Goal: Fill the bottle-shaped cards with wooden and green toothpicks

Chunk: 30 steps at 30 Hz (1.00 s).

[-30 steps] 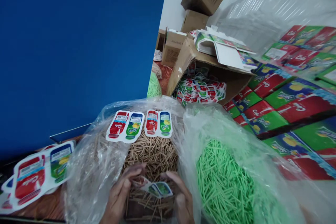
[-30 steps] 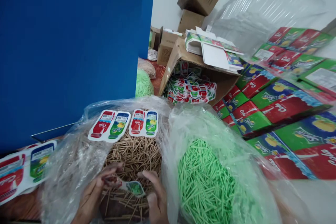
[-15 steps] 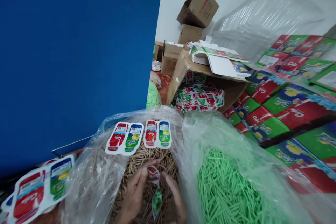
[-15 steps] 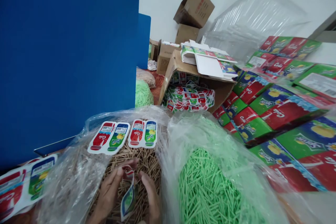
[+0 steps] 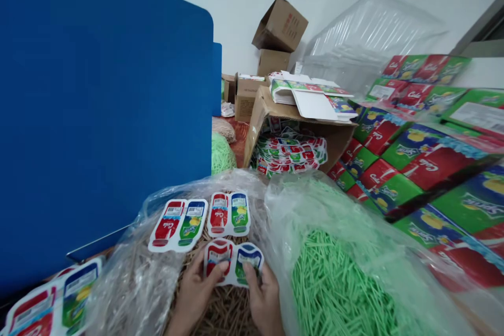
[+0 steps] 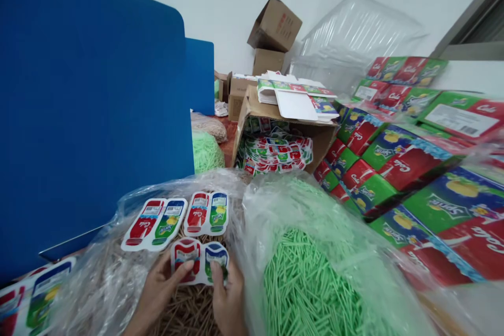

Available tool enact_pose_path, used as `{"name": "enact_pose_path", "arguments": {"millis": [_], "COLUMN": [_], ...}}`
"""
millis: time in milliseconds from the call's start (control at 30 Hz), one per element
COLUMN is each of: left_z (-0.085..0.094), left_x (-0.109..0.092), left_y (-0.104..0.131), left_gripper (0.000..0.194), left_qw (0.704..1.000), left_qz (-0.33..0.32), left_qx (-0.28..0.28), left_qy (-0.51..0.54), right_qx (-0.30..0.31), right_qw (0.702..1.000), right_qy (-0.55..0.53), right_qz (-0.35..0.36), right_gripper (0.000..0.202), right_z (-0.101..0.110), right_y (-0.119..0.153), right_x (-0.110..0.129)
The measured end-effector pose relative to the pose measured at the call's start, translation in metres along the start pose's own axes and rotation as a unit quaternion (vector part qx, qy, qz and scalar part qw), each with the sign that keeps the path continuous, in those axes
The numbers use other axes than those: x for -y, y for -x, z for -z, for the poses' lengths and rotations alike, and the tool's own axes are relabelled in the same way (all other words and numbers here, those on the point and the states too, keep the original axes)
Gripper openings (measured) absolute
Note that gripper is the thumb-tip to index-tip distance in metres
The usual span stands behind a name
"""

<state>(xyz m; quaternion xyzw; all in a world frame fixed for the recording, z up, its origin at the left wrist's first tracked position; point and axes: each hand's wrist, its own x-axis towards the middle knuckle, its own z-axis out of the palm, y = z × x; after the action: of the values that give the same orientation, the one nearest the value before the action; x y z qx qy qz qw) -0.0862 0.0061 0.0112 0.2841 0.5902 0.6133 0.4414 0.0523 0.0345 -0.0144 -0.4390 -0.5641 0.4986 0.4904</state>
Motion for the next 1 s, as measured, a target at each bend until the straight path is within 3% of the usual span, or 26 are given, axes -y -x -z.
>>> {"name": "enact_pose_path", "arguments": {"millis": [233, 367, 467, 567, 767, 1000], "left_z": [-0.001, -0.003, -0.008, -0.011, -0.011, -0.01], "left_x": [-0.044, -0.067, -0.077, -0.08, -0.07, -0.059], "left_y": [-0.032, -0.048, -0.058, -0.068, -0.085, -0.109], "left_gripper": [0.044, 0.039, 0.036, 0.033, 0.035, 0.029], "left_qw": [0.997, 0.989, 0.984, 0.982, 0.985, 0.981], "left_qz": [0.023, 0.047, 0.061, 0.068, 0.057, 0.03], "left_qx": [0.076, 0.142, 0.167, 0.173, 0.161, 0.15], "left_qy": [-0.014, -0.01, -0.008, -0.011, -0.01, -0.121], "right_qx": [0.063, 0.098, 0.087, 0.088, 0.158, 0.055], "right_qw": [0.98, 0.981, 0.987, 0.989, 0.985, 0.98], "right_qy": [-0.152, -0.139, -0.117, -0.108, -0.047, 0.189], "right_qz": [-0.114, -0.093, -0.065, -0.058, -0.046, 0.011], "right_gripper": [0.043, 0.041, 0.04, 0.043, 0.047, 0.019], "right_z": [-0.006, -0.001, 0.003, 0.004, 0.007, -0.006], "right_y": [-0.039, -0.064, -0.082, -0.095, -0.106, -0.125], "right_x": [0.032, 0.044, 0.047, 0.047, 0.046, 0.026]}}
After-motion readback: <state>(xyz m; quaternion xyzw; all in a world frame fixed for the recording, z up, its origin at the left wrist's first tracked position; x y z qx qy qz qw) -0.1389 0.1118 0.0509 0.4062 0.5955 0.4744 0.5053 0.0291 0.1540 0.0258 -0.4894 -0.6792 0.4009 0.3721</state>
